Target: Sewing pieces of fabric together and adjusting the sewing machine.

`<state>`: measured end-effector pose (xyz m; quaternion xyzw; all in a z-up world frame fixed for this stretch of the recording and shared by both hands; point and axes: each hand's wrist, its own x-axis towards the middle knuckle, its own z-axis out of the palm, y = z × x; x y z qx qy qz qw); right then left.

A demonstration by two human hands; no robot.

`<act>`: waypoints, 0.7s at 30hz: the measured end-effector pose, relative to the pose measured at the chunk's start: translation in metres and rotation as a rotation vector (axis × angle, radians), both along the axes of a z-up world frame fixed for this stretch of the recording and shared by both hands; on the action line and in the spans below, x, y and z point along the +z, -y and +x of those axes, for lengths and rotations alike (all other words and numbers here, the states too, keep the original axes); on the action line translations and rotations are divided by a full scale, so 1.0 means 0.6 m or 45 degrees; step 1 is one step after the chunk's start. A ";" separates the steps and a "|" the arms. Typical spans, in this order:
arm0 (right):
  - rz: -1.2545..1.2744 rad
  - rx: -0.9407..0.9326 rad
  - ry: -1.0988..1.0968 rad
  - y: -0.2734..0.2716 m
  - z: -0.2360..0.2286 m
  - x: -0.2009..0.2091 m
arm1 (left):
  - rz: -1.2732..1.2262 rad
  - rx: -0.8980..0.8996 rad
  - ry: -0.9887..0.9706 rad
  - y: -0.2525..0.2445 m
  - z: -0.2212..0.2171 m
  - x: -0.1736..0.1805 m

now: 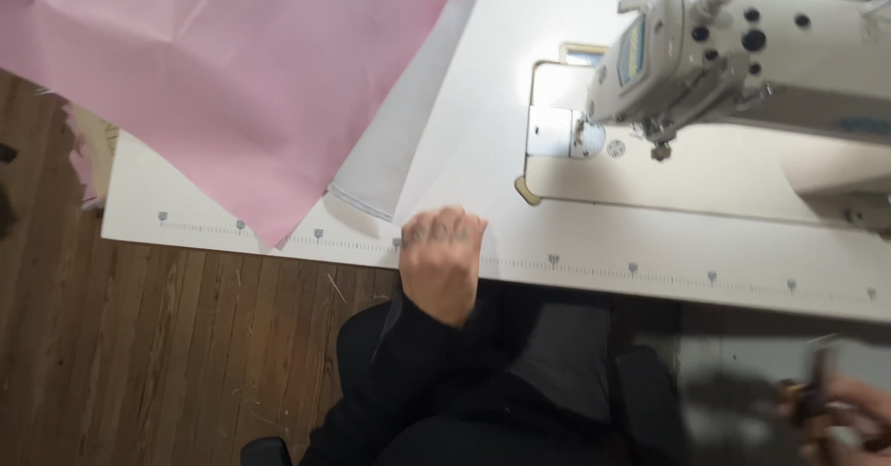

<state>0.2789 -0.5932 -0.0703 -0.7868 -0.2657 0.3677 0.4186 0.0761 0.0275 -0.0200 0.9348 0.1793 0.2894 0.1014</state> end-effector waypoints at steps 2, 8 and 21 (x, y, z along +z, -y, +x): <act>0.033 0.090 -0.047 -0.161 -0.029 0.011 | -0.003 0.038 0.073 0.007 -0.007 0.009; -0.186 -0.053 -0.253 -0.387 -0.126 0.073 | -0.204 0.052 0.163 0.000 -0.041 0.079; -0.150 0.194 -0.866 -0.631 -0.211 0.092 | -1.196 -0.022 -0.116 0.002 -0.099 0.113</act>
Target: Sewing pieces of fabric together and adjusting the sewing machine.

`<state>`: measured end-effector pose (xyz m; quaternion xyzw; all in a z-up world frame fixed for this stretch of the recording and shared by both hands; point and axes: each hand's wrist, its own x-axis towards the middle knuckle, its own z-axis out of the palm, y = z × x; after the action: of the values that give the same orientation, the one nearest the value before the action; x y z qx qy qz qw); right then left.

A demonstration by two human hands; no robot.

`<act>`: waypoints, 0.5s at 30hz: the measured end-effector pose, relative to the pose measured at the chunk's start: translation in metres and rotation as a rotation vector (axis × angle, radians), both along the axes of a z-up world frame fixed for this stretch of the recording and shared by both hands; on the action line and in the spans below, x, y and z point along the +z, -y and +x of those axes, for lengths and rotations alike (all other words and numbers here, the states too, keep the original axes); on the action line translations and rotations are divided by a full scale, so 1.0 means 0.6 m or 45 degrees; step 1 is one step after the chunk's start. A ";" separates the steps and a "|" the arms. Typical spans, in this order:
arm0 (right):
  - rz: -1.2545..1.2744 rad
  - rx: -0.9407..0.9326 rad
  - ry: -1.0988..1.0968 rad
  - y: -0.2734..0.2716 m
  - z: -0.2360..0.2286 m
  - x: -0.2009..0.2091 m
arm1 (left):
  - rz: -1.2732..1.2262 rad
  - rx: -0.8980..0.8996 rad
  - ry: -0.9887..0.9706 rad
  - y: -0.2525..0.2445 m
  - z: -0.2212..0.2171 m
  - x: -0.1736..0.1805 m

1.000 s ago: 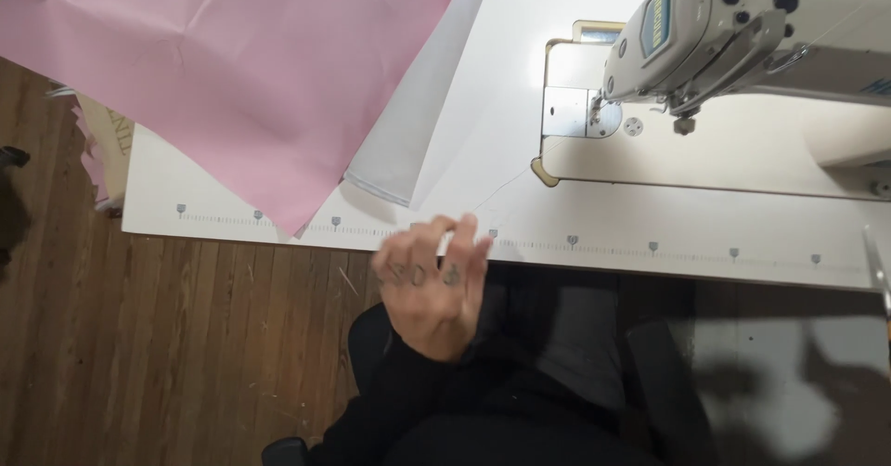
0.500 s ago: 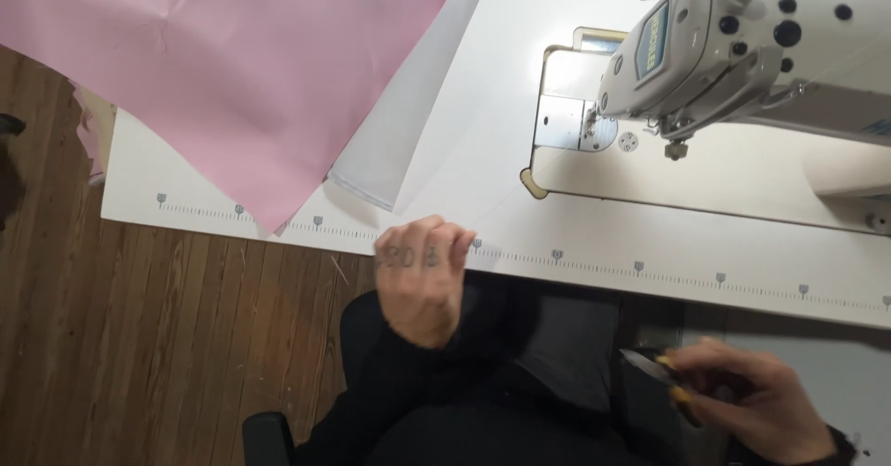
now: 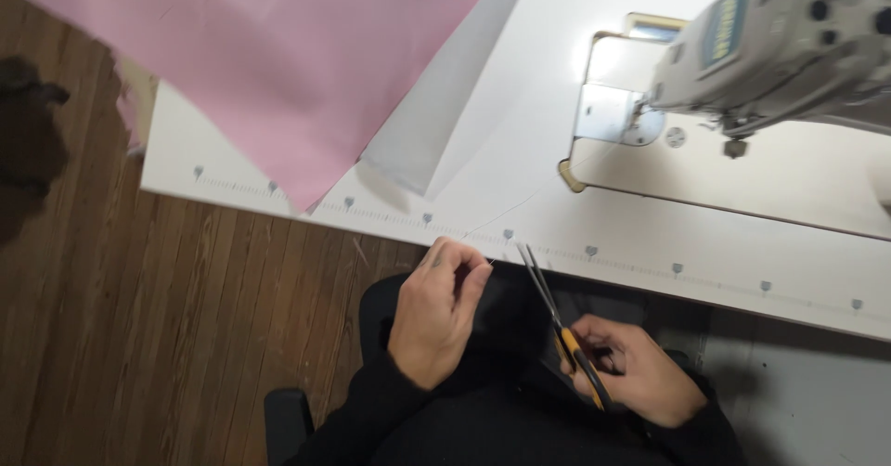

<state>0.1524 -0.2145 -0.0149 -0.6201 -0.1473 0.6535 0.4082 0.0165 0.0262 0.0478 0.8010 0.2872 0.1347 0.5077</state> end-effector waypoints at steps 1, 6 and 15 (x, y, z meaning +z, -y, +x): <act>0.003 0.019 -0.002 -0.015 0.001 -0.002 | 0.003 0.019 -0.002 0.001 0.001 -0.003; 0.013 -0.072 0.008 -0.059 0.005 -0.011 | 0.198 0.030 0.090 0.004 0.014 -0.023; 0.121 -0.184 0.048 -0.061 0.010 -0.039 | 0.155 0.070 -0.042 -0.008 0.027 -0.021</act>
<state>0.1585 -0.1779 -0.0385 -0.6213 -0.1409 0.6028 0.4803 0.0329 0.0307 0.0355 0.8243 0.3087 0.1526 0.4493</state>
